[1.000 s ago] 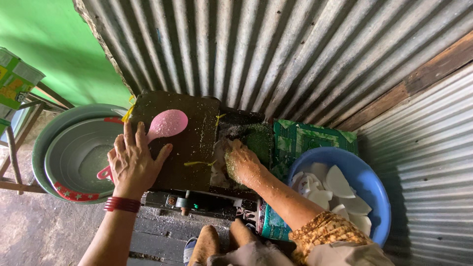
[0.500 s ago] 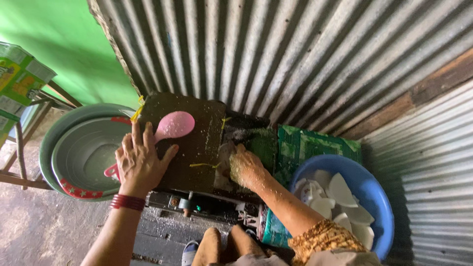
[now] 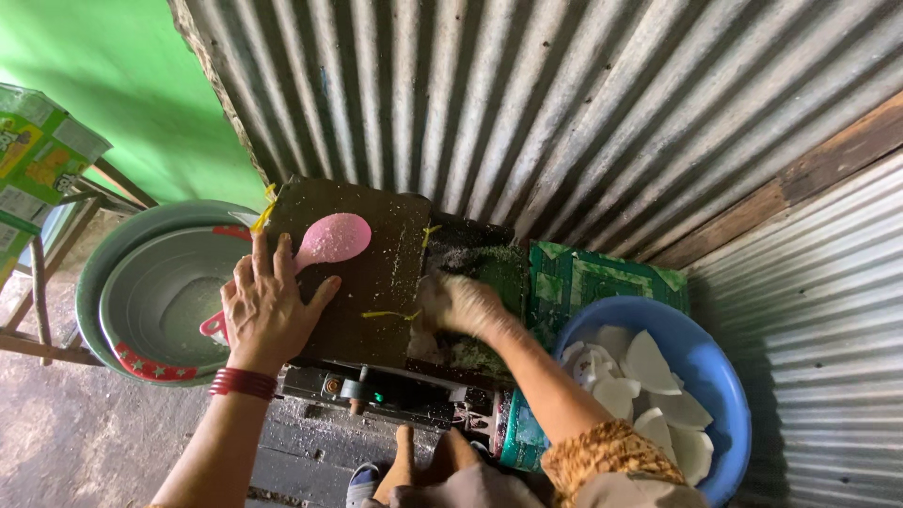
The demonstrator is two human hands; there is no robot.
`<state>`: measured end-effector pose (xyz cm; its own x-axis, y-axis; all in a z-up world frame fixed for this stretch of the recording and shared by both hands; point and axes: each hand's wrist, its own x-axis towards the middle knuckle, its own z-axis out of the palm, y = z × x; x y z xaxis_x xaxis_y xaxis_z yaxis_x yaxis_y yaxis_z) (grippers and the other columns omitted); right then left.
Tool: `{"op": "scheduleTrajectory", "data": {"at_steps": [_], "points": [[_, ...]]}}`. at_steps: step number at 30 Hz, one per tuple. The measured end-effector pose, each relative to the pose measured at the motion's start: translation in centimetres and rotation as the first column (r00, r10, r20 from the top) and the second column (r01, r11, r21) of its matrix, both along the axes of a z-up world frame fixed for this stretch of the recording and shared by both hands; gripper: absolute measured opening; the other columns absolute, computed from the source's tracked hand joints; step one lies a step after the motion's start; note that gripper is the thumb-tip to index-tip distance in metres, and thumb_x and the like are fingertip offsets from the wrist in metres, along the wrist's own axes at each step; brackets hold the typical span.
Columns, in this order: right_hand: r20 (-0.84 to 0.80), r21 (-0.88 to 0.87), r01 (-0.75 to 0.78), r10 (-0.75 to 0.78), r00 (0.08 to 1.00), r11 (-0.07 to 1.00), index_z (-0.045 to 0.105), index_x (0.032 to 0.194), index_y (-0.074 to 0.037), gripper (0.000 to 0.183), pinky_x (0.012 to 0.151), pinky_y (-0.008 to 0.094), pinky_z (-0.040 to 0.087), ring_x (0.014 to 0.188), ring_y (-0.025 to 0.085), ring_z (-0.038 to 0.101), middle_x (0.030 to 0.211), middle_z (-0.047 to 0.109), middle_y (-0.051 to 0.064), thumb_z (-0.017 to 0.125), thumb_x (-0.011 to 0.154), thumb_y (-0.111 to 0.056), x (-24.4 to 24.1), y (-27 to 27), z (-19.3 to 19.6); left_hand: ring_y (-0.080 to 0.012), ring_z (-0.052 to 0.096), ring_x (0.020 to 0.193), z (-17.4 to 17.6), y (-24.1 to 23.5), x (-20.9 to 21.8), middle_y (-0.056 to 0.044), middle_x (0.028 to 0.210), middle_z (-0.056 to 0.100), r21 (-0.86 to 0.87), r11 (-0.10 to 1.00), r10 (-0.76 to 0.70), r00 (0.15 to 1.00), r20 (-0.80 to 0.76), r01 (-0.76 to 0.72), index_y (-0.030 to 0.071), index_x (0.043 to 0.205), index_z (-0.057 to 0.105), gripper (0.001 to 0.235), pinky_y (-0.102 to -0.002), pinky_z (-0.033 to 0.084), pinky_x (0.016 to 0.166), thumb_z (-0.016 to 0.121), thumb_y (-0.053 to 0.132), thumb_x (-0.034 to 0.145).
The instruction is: The person grates white vegetable slices using a manual grater, holding the slices with the right hand and stabilizing the grater with the left hand. The grated material falls into a blue basin below.
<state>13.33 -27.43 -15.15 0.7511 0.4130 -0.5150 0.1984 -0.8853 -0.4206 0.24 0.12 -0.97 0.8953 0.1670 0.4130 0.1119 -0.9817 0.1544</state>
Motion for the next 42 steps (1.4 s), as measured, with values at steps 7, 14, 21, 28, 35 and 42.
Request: {"op": "scheduleTrajectory", "data": {"at_steps": [7, 14, 21, 28, 35, 42], "points": [[0.122, 0.235, 0.004, -0.033, 0.992, 0.972, 0.045, 0.152, -0.014, 0.09, 0.086, 0.041, 0.061, 0.082, 0.025, 0.078, 0.132, 0.066, 0.017, 0.086, 0.074, -0.032, -1.7, -1.3, 5.6, -0.0414, 0.054, 0.127, 0.0, 0.2, -0.3, -0.023, 0.156, 0.044, -0.035, 0.999, 0.006, 1.0, -0.03, -0.007, 0.002, 0.146, 0.051, 0.09, -0.055, 0.046, 0.098, 0.069, 0.065, 0.084], [0.243, -0.124, -0.093, 0.121, 0.962, 0.988, 0.049, 0.144, -0.004, 0.067, 0.079, 0.039, 0.061, 0.094, 0.029, 0.068, 0.113, 0.069, 0.023, 0.078, 0.09, -0.031, -5.1, -1.8, 5.8, -0.0419, 0.053, 0.129, -0.4, 0.2, -0.3, -0.024, 0.158, 0.042, -0.054, 0.998, 0.013, 1.0, -0.023, -0.015, 0.003, 0.146, 0.051, 0.09, -0.055, 0.046, 0.098, 0.068, 0.065, 0.084], [0.29, 0.15, -0.195, 0.145, 0.946, 0.969, 0.05, 0.141, -0.004, 0.069, 0.084, 0.038, 0.059, 0.101, 0.03, 0.067, 0.124, 0.061, 0.02, 0.075, 0.08, -0.023, 0.1, -1.9, 2.8, -0.0415, 0.054, 0.127, 0.0, 0.0, -0.2, -0.022, 0.156, 0.044, -0.038, 0.999, 0.019, 0.999, -0.025, -0.02, 0.003, 0.146, 0.051, 0.09, -0.055, 0.046, 0.098, 0.069, 0.065, 0.084], [0.296, -0.088, -0.188, 0.206, 0.933, 0.978, 0.057, 0.121, 0.004, 0.054, 0.088, 0.044, 0.056, 0.102, 0.039, 0.064, 0.114, 0.06, 0.026, 0.082, 0.077, -0.014, -1.6, -0.4, 2.3, -0.0409, 0.053, 0.127, 0.1, -0.2, -0.1, -0.022, 0.155, 0.044, -0.061, 0.998, 0.025, 0.999, -0.044, -0.027, 0.004, 0.147, 0.049, 0.091, -0.055, 0.046, 0.097, 0.069, 0.065, 0.082], [0.368, 0.063, -0.174, 0.139, 0.919, 0.983, 0.068, 0.105, 0.003, 0.017, 0.08, 0.048, 0.058, 0.097, 0.038, 0.069, 0.105, 0.067, 0.025, 0.065, 0.089, 0.001, -2.7, 0.0, 1.4, -0.0412, 0.052, 0.129, 0.0, -0.1, 0.0, -0.023, 0.156, 0.043, -0.041, 0.999, 0.029, 0.999, -0.035, -0.031, 0.004, 0.148, 0.048, 0.093, -0.055, 0.044, 0.1, 0.069, 0.066, 0.082], [0.356, -0.079, -0.134, 0.153, 0.922, 0.988, 0.07, 0.104, 0.007, 0.023, 0.075, 0.044, 0.062, 0.092, 0.04, 0.07, 0.118, 0.057, 0.032, 0.072, 0.082, 0.0, -4.3, 1.8, 5.6, -0.0412, 0.051, 0.13, 0.2, -0.1, 0.0, -0.023, 0.155, 0.043, -0.069, 0.997, 0.033, 0.998, -0.061, -0.037, 0.004, 0.148, 0.048, 0.093, -0.055, 0.043, 0.1, 0.069, 0.066, 0.082]]}}
